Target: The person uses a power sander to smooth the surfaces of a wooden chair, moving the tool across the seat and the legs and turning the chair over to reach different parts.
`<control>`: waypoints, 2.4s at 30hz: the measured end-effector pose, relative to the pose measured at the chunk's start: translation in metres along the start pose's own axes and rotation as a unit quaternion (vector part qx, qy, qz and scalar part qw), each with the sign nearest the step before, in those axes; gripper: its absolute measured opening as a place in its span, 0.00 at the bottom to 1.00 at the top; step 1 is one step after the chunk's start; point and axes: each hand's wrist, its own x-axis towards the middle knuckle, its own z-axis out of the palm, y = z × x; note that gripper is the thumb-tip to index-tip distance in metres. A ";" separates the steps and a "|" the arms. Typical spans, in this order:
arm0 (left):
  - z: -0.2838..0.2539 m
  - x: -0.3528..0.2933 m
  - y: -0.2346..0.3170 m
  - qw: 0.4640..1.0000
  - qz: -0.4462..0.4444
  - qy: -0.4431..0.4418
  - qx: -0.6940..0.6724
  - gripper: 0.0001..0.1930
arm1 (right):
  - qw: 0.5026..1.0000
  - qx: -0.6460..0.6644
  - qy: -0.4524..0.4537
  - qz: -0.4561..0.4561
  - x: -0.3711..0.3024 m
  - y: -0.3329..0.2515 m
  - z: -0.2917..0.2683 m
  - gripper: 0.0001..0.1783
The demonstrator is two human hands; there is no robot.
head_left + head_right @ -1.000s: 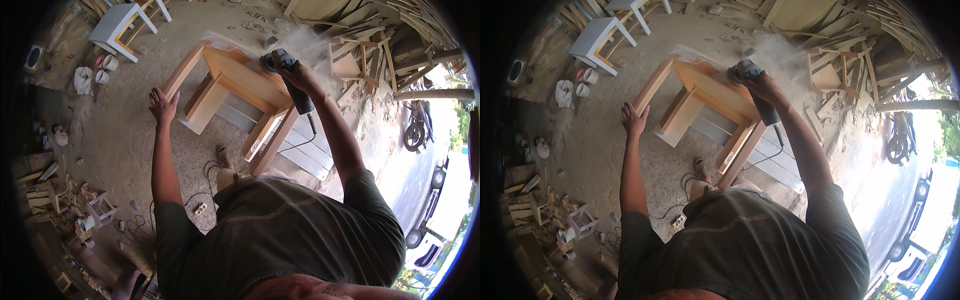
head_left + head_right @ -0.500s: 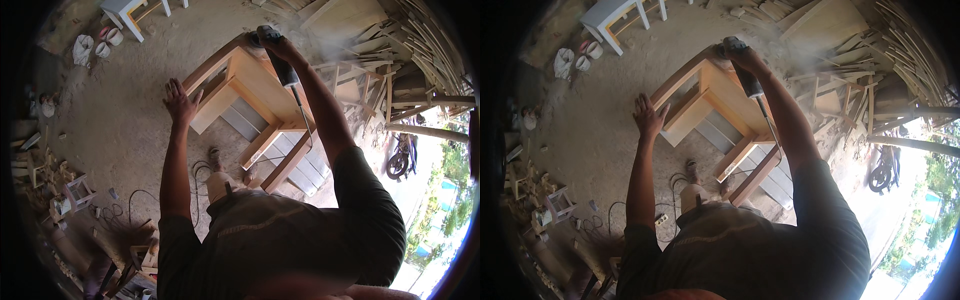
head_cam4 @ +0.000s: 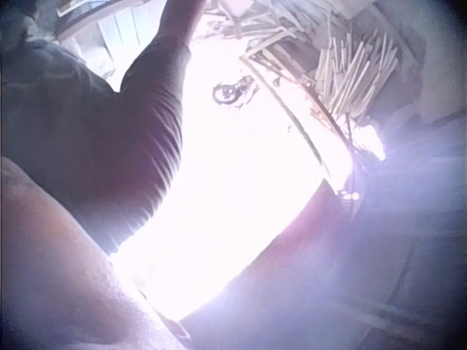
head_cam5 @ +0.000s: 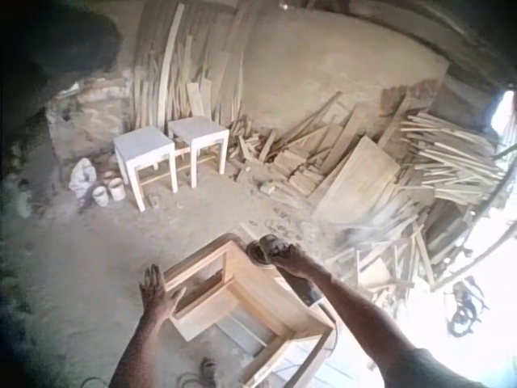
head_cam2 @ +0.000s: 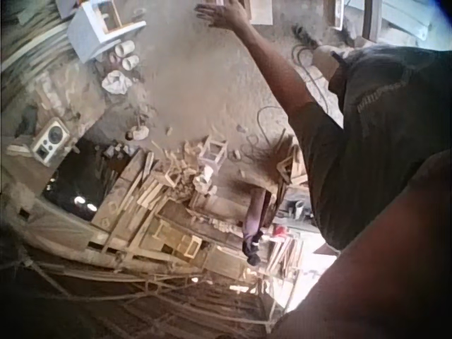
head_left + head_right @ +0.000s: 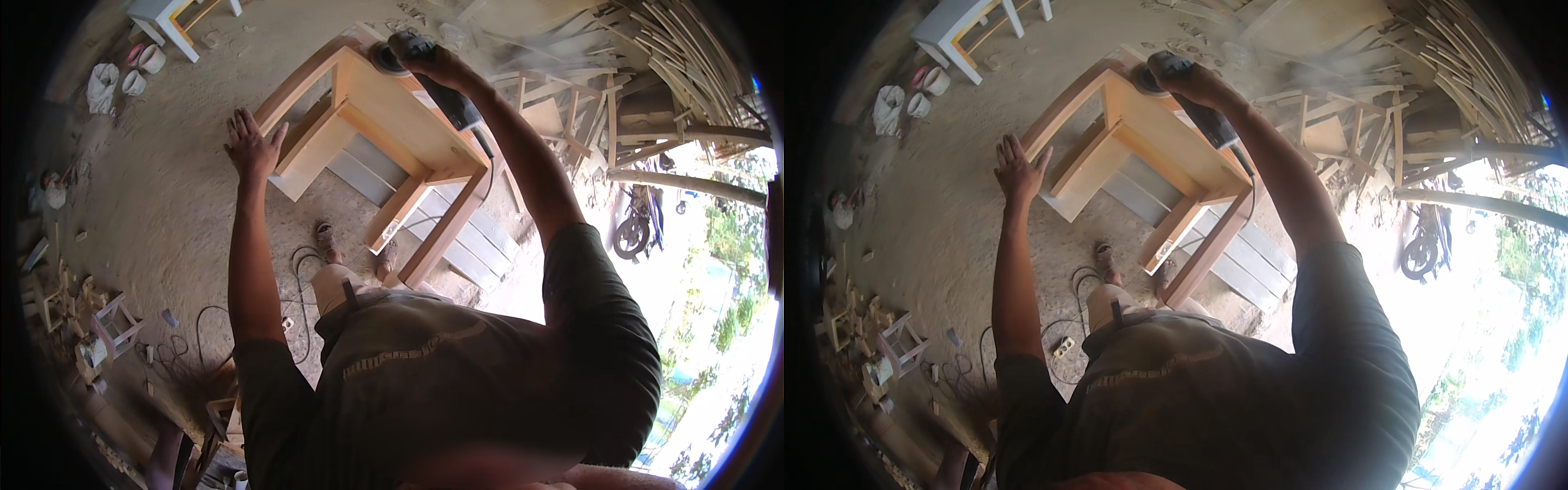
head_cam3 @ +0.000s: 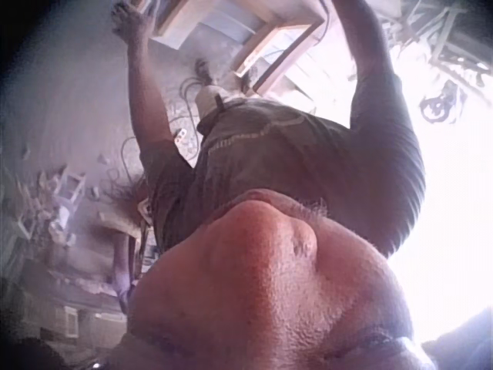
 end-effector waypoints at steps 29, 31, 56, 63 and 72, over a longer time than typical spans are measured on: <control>-0.005 0.000 0.006 1.000 0.006 0.001 -0.031 0.58 | 0.989 0.048 0.071 0.117 -0.164 0.059 -0.005 0.37; -0.003 -0.002 0.004 0.999 0.007 0.017 -0.026 0.57 | 0.993 0.059 0.073 0.074 -0.131 0.046 0.000 0.37; 0.008 -0.001 0.001 0.998 0.006 0.057 -0.005 0.56 | 0.999 -0.003 -0.033 -0.022 0.025 -0.021 0.028 0.40; 0.000 0.000 0.006 0.999 -0.009 0.028 0.043 0.57 | 0.999 -0.001 -0.022 0.043 -0.103 0.026 0.008 0.44; 0.009 0.005 0.003 0.999 -0.002 0.025 0.038 0.58 | 0.988 0.066 -0.003 0.138 -0.253 0.076 -0.012 0.42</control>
